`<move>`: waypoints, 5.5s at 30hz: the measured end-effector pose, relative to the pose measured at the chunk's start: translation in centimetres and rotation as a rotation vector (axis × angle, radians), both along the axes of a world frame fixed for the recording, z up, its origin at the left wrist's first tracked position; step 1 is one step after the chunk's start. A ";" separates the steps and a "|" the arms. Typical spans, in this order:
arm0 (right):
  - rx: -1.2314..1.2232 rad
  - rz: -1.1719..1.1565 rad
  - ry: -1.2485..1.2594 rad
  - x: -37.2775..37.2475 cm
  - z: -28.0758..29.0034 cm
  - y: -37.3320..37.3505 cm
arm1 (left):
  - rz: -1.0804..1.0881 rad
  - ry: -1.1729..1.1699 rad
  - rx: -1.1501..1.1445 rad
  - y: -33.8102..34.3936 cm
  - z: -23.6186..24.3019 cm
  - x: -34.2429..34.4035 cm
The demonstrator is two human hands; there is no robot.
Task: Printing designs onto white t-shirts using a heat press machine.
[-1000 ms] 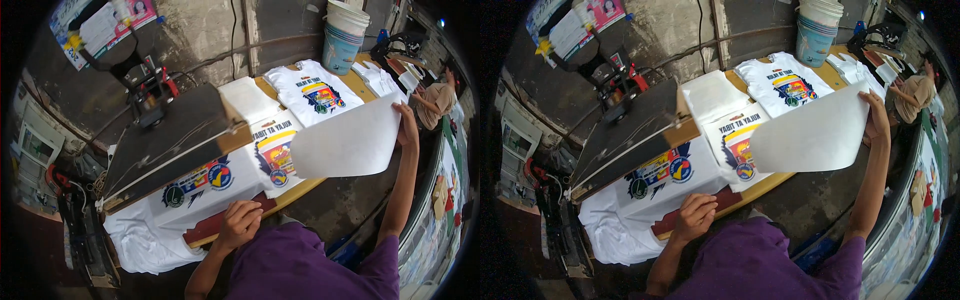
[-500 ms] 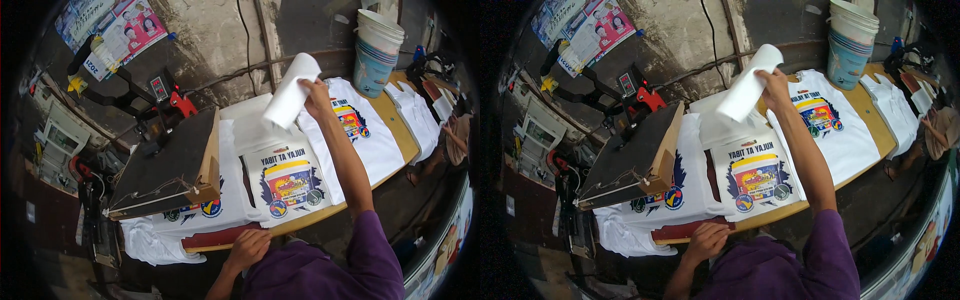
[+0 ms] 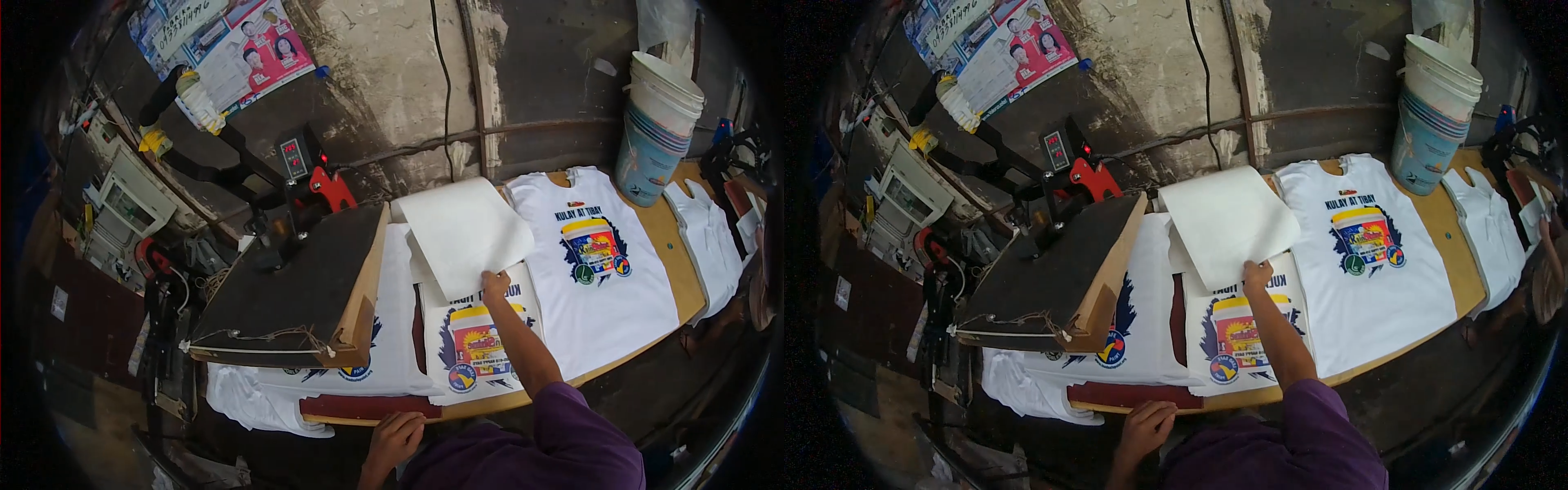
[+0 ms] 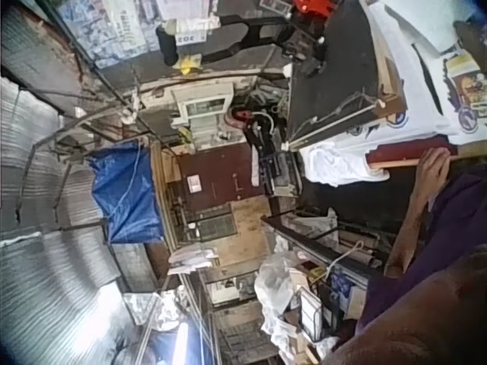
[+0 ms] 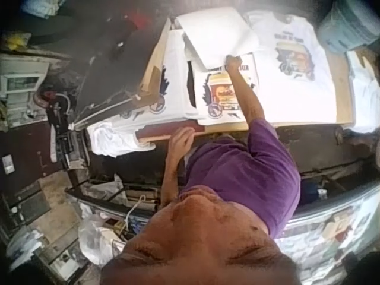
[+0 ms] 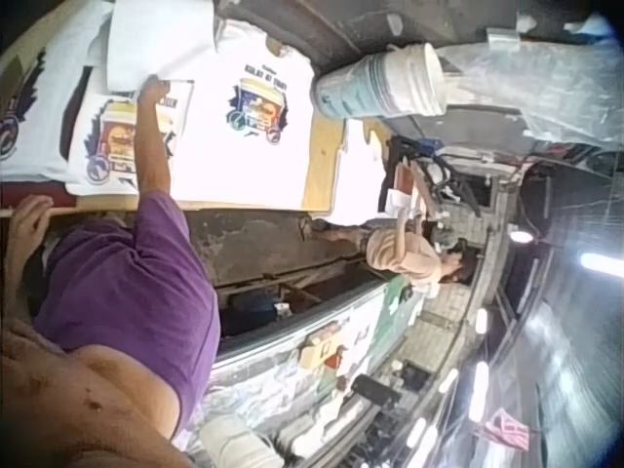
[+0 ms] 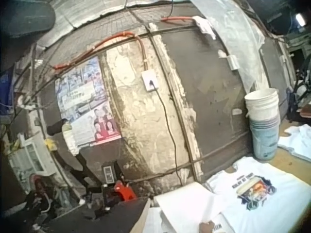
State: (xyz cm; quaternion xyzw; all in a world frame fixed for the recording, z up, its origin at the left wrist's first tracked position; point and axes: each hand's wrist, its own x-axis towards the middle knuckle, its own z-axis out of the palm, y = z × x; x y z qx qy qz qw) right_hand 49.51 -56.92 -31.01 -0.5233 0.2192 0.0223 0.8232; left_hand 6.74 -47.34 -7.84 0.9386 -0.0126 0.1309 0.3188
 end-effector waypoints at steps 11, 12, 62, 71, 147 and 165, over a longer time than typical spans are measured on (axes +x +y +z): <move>-0.014 0.146 0.270 -0.2 -0.3 7.6 | 0.186 0.057 -0.061 0.2 0.0 -2.4; 0.060 0.122 0.282 -0.1 0.5 8.4 | 0.199 0.058 -0.064 0.4 0.0 -2.7; 0.462 0.326 -0.752 -11.9 30.7 -43.5 | 0.701 -0.591 -0.638 3.9 6.8 1.0; -0.584 -0.128 -0.809 -4.8 43.9 -60.9 | 0.055 -0.656 -0.632 -6.6 15.5 15.1; -0.380 0.112 -0.248 12.6 14.6 -67.8 | 0.315 0.176 -0.983 -22.4 -11.5 34.6; -0.863 0.421 -0.146 5.8 7.9 -73.4 | 0.318 0.467 -0.355 -23.8 -13.1 26.8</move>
